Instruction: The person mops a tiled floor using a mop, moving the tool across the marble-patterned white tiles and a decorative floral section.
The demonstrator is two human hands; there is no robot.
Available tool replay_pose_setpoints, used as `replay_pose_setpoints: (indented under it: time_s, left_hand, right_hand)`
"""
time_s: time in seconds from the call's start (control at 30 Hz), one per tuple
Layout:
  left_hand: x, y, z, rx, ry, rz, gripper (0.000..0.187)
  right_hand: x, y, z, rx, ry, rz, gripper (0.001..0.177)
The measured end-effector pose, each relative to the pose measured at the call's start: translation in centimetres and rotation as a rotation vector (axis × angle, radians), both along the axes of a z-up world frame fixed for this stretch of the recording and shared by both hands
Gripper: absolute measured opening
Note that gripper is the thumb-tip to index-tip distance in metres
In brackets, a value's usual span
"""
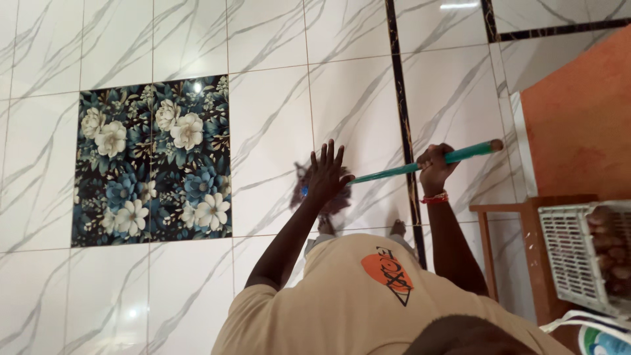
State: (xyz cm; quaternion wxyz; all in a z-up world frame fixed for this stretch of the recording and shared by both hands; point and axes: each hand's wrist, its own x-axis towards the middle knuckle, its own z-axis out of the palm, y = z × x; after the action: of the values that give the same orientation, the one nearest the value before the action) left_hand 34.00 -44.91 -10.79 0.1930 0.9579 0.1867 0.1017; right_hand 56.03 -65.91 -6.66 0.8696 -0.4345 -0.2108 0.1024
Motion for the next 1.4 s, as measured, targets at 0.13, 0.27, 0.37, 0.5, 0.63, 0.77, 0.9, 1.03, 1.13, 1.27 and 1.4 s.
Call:
replay_pose_setpoints:
  time_s: [0.13,0.27,0.37,0.5,0.63,0.77,0.9,1.03,1.13,1.27,1.4]
  left_hand:
    - [1.4,-1.9,-0.5,-0.056,0.010,0.052,0.099]
    - [4.8,-4.7,-1.2,0.000,-0.022,0.072,0.099]
    - [7.9,-7.5,-0.9,-0.042,-0.006,0.073,0.100]
    - [12.1,-11.8,0.3,-0.044,-0.016,0.062,0.100]
    - [14.8,-14.8,1.8,-0.138,-0.115,0.037,0.098]
    - [15.0,-15.3,2.6,-0.048,-0.037,0.008,0.101]
    - [14.6,-14.9,2.2,-0.020,-0.094,0.021,0.102]
    - [13.4,-14.7,1.6,-0.016,-0.088,0.044,0.102]
    - [12.4,-14.7,1.8,-0.051,-0.007,0.053,0.104]
    - [10.2,-14.6,1.9,-0.056,0.006,0.024,0.102]
    - [8.7,-13.8,1.6,-0.049,0.046,-0.022,0.103]
  right_hand:
    - [1.9,-1.3,-0.5,-0.020,-0.055,0.045,0.040]
    - [6.5,-4.4,1.3,-0.082,-0.031,0.025,0.036]
    - [10.7,-8.3,3.5,-0.054,-0.040,0.026,0.036]
    - [14.6,-11.9,6.9,-0.145,-0.131,-0.014,0.038]
    - [16.7,-14.2,9.2,-0.241,-0.252,-0.021,0.040]
    - [17.4,-14.1,8.5,-0.431,-0.309,-0.101,0.042]
    - [18.3,-14.1,5.9,-0.532,-0.379,-0.066,0.051]
    - [19.3,-14.3,2.0,-0.445,-0.492,-0.029,0.047]
    - [19.5,-13.7,0.0,-0.345,-0.496,0.020,0.049]
    - [17.0,-12.8,0.2,-0.467,-0.461,0.095,0.050]
    - [12.1,-11.5,-0.1,-0.667,-0.499,0.119,0.052]
